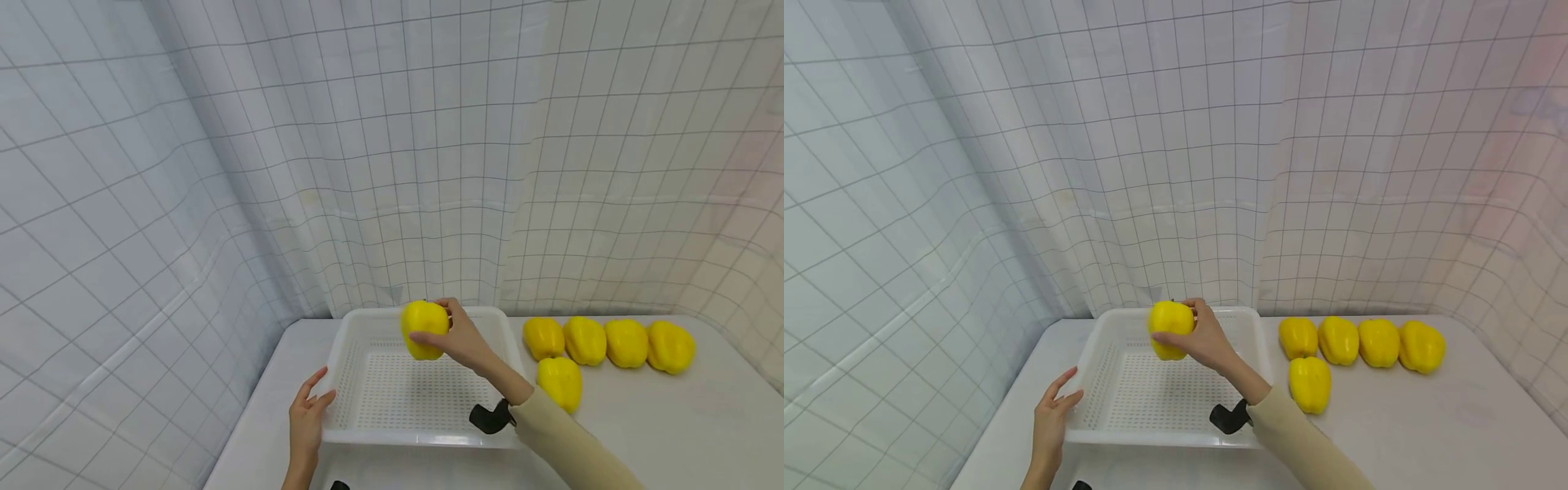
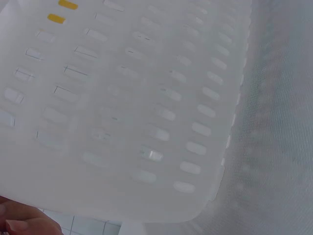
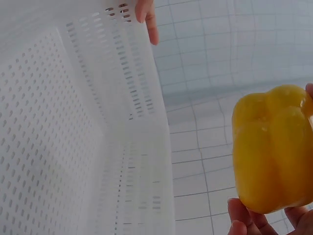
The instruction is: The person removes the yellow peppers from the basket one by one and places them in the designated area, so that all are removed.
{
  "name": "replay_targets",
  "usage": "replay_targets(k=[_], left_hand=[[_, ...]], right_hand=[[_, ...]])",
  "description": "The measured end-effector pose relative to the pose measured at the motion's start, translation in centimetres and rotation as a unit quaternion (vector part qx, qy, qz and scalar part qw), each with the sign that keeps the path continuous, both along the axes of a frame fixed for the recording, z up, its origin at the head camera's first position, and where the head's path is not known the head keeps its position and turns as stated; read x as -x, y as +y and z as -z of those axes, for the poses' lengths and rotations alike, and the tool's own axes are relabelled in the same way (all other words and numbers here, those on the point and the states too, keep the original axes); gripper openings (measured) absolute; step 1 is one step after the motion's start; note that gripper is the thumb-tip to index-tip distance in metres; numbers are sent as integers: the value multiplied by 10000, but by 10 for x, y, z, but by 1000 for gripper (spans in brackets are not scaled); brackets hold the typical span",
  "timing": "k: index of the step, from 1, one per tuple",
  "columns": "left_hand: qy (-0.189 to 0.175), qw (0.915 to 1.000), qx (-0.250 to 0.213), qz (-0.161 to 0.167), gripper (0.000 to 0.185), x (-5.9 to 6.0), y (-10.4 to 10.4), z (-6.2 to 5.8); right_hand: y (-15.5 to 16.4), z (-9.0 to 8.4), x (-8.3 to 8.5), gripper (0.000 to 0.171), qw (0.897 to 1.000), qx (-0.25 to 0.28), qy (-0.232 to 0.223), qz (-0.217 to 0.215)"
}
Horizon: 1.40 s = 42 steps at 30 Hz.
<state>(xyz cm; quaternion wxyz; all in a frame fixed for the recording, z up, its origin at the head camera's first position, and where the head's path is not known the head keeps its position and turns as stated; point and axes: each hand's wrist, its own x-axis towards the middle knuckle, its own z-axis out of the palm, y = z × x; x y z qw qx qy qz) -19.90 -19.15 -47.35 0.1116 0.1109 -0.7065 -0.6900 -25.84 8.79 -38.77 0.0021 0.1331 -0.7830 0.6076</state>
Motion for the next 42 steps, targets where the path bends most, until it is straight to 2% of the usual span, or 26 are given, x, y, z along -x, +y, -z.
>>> replay_targets(k=[11, 15, 24, 28, 35, 42], left_hand=[[-31, 9999, 112, 51, 46, 0, -5, 1], [-3, 9999, 84, 73, 46, -1, -4, 1], [1, 9999, 80, 77, 46, 0, -3, 3], [27, 9999, 32, 104, 46, 0, -3, 3], [27, 9999, 69, 144, 46, 1, -3, 3], [56, 9999, 17, 127, 46, 2, -4, 3]], right_hand=[[33, -3, -22, 71, 9994, 143, 25, 315], [47, 1, -32, 73, 9981, -63, 10, 612], [84, 11, -53, 76, 9951, -274, 17, 954], [102, 11, -61, 75, 9922, -472, 151, 1147], [137, 13, -71, 79, 9840, -797, 30, 1595], [171, 33, -76, 83, 9735, -792, -220, 2135]])
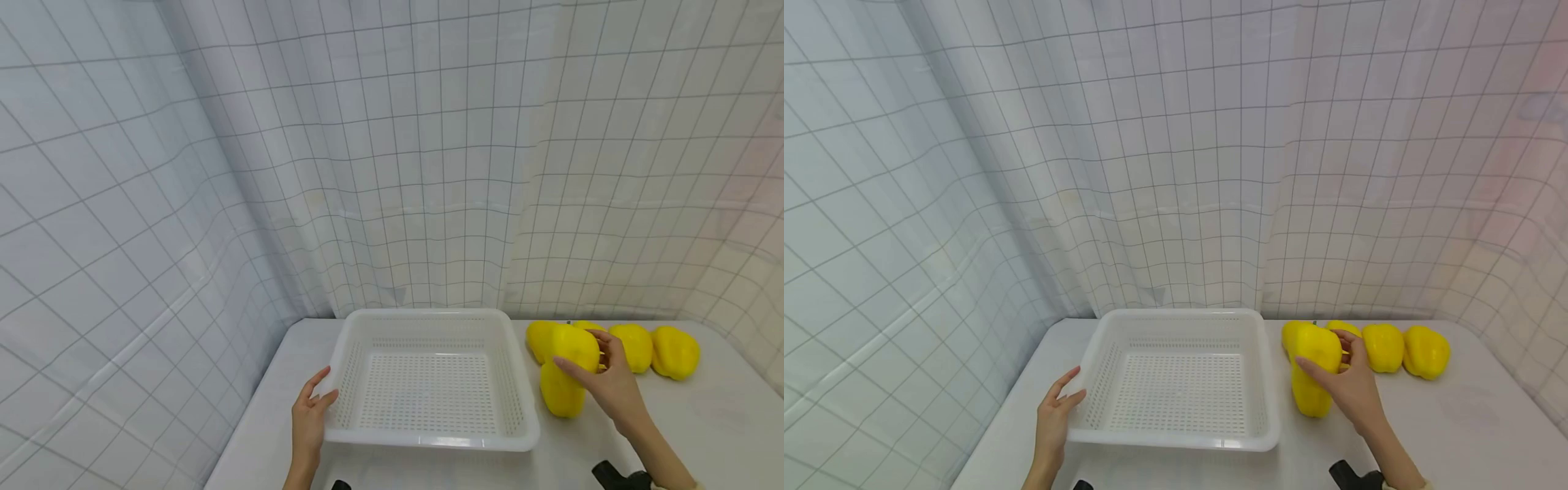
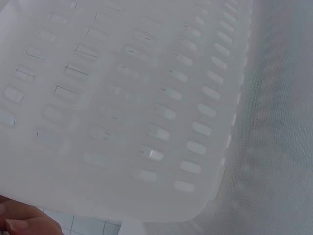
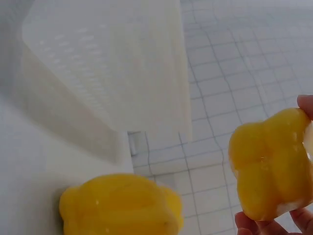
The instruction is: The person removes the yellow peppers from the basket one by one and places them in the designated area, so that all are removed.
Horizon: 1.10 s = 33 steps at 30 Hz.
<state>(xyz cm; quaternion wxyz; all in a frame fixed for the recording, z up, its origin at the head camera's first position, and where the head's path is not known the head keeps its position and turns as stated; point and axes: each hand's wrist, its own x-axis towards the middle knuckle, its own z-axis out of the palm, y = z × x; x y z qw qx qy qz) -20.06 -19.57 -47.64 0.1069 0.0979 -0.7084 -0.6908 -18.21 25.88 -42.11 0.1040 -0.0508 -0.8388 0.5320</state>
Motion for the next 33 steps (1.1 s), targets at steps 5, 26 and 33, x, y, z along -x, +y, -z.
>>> replay_targets(k=[5, 26, 33], left_hand=[[-21, 10000, 32, -17, 46, -1, 0, 0], [45, 9999, -11, -99, 46, 2, 1, 2], [24, 9999, -15, -152, 46, 2, 1, 1]], right_hand=[[21, 18, -1, 90, 9989, -15, -257, 401], [58, 61, 2, 94, 9925, -177, -263, 1184], [63, 70, 3, 98, 9914, -176, -635, 1132]])
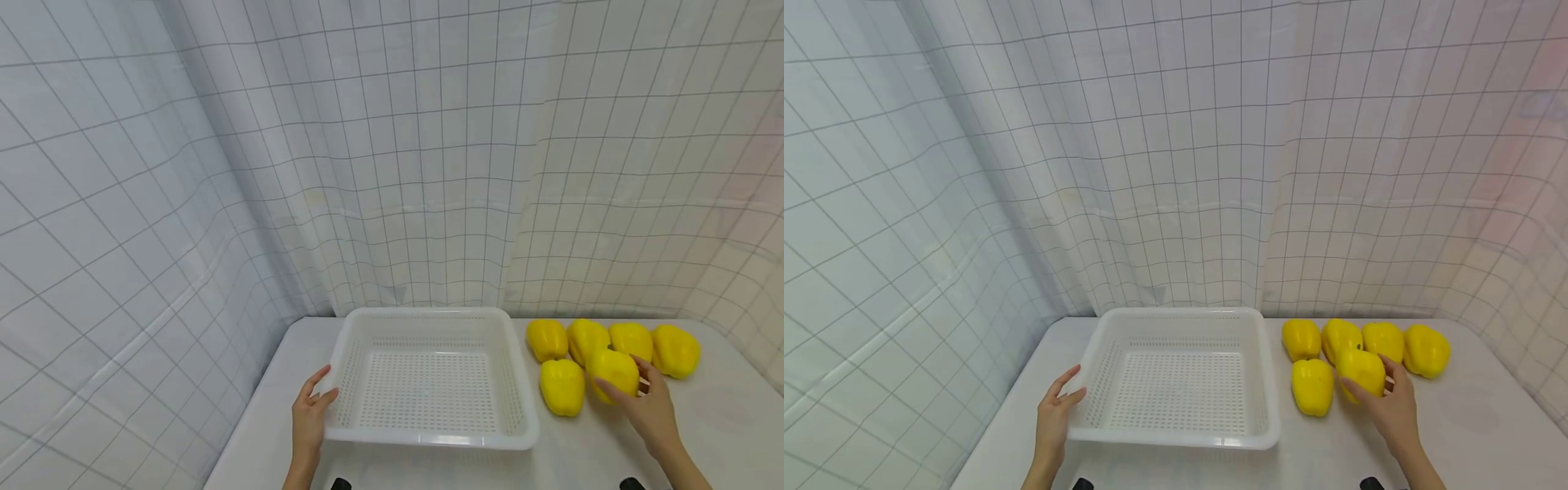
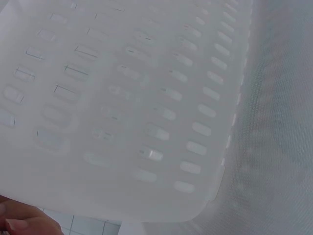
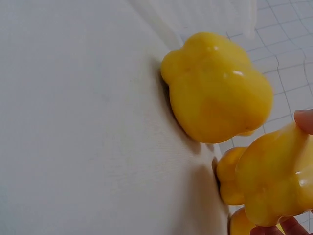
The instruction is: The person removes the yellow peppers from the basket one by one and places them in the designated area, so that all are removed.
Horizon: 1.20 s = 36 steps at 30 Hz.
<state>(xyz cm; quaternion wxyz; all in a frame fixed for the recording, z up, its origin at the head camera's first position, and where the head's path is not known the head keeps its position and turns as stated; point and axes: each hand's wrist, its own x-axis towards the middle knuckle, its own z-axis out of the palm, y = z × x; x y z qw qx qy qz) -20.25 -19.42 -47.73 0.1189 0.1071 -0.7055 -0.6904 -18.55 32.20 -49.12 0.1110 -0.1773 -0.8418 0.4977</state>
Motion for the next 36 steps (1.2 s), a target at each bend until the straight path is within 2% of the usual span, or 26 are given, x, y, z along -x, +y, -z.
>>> replay_targets(k=[13, 22, 29, 36], left_hand=[[-18, 9998, -190, 109, 49, -1, 0, 0], [-8, 9998, -169, 97, 49, -2, 1, -2], [-14, 9999, -121, 66, 48, -2, 1, -3], [-29, 10000, -74, 56, 48, -2, 1, -2]], right_hand=[[6, 11, 3, 99, 9990, -33, -437, -125], [8, 15, 2, 105, 9960, 105, -759, -449], [9, 18, 2, 104, 9951, -48, -766, -617], [11, 18, 4, 105, 9922, -102, -977, -771]])
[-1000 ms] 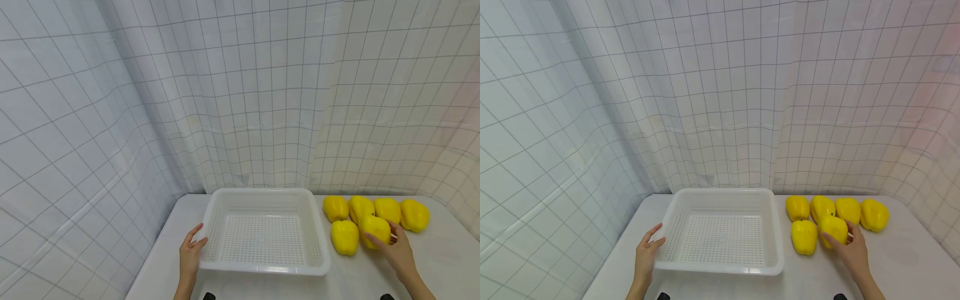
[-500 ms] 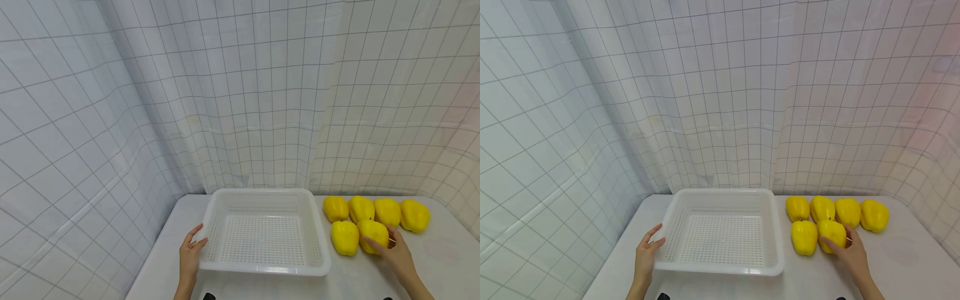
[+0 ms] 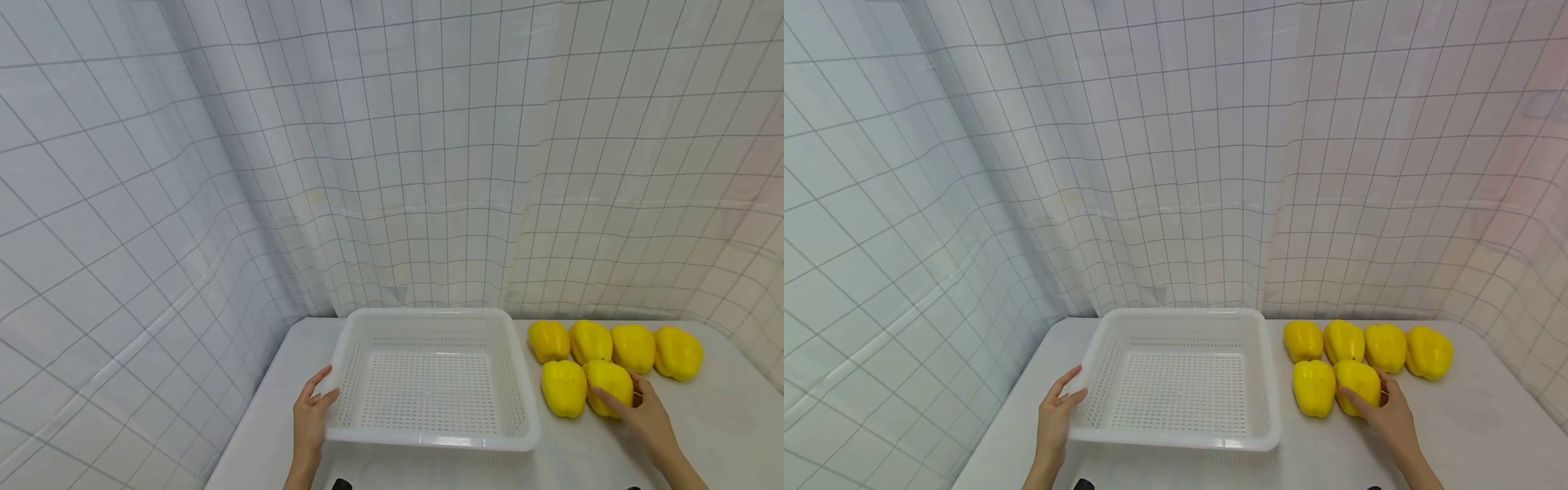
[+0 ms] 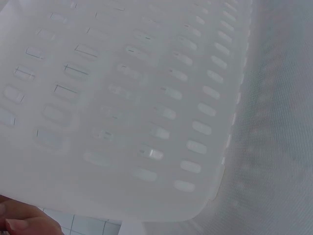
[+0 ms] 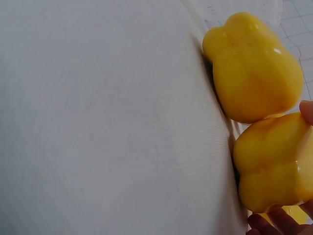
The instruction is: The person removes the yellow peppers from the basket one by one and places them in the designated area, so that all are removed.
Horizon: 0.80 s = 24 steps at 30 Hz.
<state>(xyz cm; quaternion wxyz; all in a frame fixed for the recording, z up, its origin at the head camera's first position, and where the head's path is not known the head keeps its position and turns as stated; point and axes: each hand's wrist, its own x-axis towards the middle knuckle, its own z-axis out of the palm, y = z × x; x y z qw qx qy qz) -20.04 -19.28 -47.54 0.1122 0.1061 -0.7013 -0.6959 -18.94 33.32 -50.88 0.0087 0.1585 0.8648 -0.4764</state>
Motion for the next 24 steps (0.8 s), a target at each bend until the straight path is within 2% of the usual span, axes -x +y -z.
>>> replay_targets(k=[11, 19, 22, 24], left_hand=[[-30, 10000, 8, 46, 48, 1, 1, 0], [-56, 9995, 319, 29, 49, 1, -2, -1], [-83, 9984, 552, 52, 50, 1, -5, 0], [-42, 9938, 1110, -31, 48, 0, -7, -2]], right_hand=[[4, -1, -2, 112, 9996, 11, -264, -117], [3, 0, -3, 113, 9992, -35, -323, -254], [2, -1, -3, 111, 9998, -96, -79, -180], [-1, -2, -3, 107, 9990, -206, 385, -102]])
